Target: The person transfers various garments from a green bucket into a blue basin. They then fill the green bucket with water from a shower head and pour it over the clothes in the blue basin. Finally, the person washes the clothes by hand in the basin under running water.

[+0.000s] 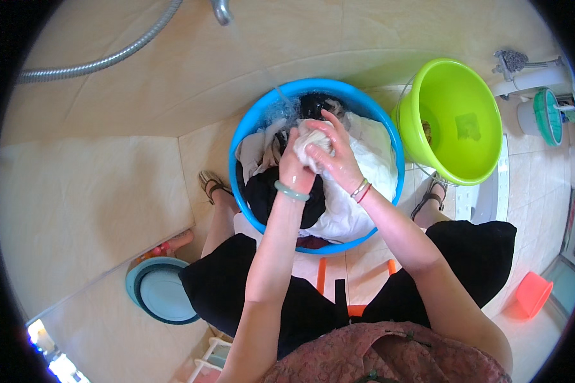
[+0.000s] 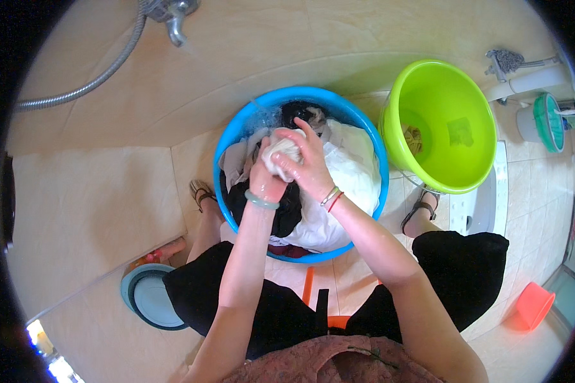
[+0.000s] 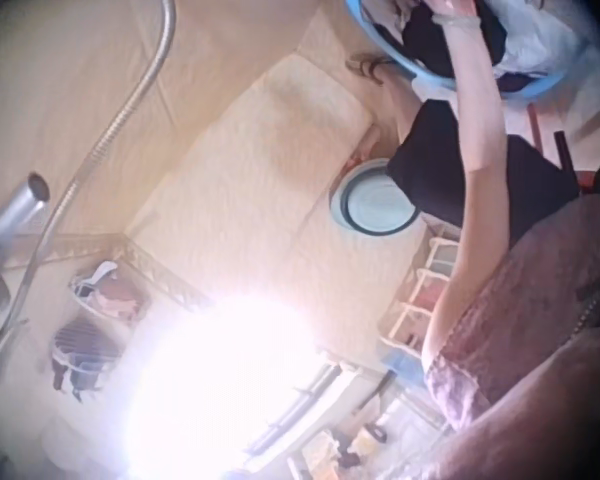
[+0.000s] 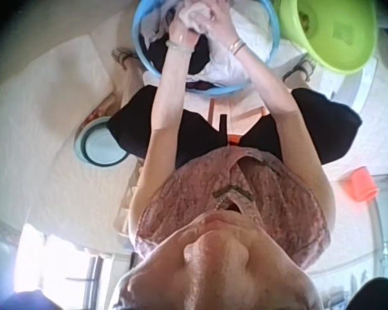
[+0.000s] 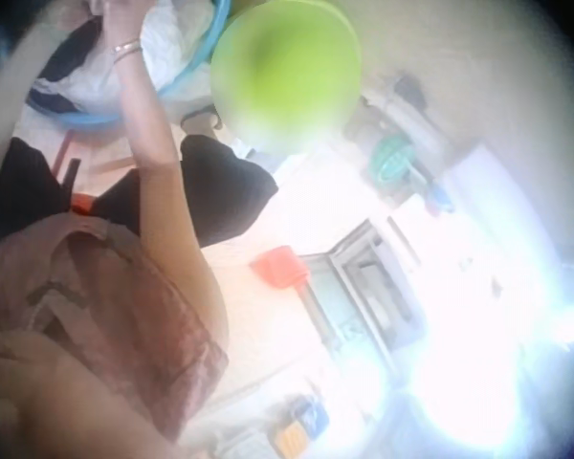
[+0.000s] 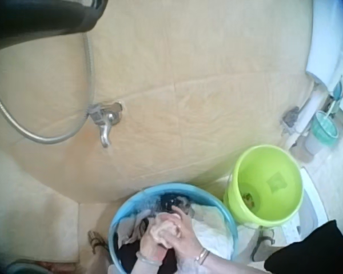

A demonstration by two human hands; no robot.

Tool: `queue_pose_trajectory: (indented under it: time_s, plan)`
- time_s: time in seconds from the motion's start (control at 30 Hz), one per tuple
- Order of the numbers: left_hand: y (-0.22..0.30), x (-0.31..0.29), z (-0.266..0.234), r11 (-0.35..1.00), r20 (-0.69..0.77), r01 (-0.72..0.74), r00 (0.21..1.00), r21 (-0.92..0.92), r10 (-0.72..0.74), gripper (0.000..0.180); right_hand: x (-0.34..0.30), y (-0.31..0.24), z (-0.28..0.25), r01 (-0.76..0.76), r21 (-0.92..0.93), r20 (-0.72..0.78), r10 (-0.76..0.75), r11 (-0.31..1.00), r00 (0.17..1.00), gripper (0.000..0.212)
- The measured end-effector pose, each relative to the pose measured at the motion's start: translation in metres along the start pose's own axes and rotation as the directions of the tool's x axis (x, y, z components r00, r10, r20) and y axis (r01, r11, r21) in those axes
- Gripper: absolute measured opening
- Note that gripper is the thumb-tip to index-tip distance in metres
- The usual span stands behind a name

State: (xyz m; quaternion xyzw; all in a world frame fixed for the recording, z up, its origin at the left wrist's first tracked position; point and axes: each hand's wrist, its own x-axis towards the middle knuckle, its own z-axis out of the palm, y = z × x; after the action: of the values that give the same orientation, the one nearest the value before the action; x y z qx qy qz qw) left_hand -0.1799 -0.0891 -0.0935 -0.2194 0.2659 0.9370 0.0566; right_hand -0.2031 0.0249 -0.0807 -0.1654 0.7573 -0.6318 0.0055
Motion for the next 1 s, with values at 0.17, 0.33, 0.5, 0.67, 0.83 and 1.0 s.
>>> queue_pose_trajectory:
  time_s: [0.17, 0.33, 0.5, 0.67, 0.83, 1.0]
  plan:
    - [-0.025, -0.005, 0.024, 0.874, -0.185, -0.187, 0.937, 0.449, 0.295, 0.043, -0.002, -0.009, 0.004, -0.427, 0.765, 0.182, 0.473, 0.482, 0.862, 0.042]
    - [-0.040, -0.008, 0.019, 0.680, -0.210, -0.318, 0.791, 0.661, 0.574, 0.055, -0.001, -0.016, 0.009, -0.403, 0.700, 0.057, 0.517, 0.590, 0.854, 0.029]
    - [-0.016, -0.047, 0.039, 0.971, -0.064, 0.239, 0.969, -0.024, -0.240, 0.055, 0.005, -0.016, 0.001, -0.306, 0.483, -0.051, 0.375, 0.821, 0.926, 0.019]
    - [-0.003, -0.055, 0.021, 0.917, 0.009, 0.209, 0.974, 0.340, -0.225, 0.026, 0.014, -0.021, -0.021, -0.455, 0.496, 0.371, 0.293, 0.740, 0.881, 0.029]
    - [0.006, -0.052, 0.029, 0.551, 0.085, 0.035, 0.978, 0.834, -0.191, 0.022, 0.017, -0.034, -0.025, -0.247, 0.279, 0.431, 0.108, 0.928, 0.896, 0.046]
    - [-0.009, -0.048, 0.027, -0.059, 0.337, -0.333, 0.939, 0.941, 0.067, 0.029, 0.014, -0.038, -0.010, -0.215, 0.218, 0.301, 0.144, 0.952, 0.943, 0.022]
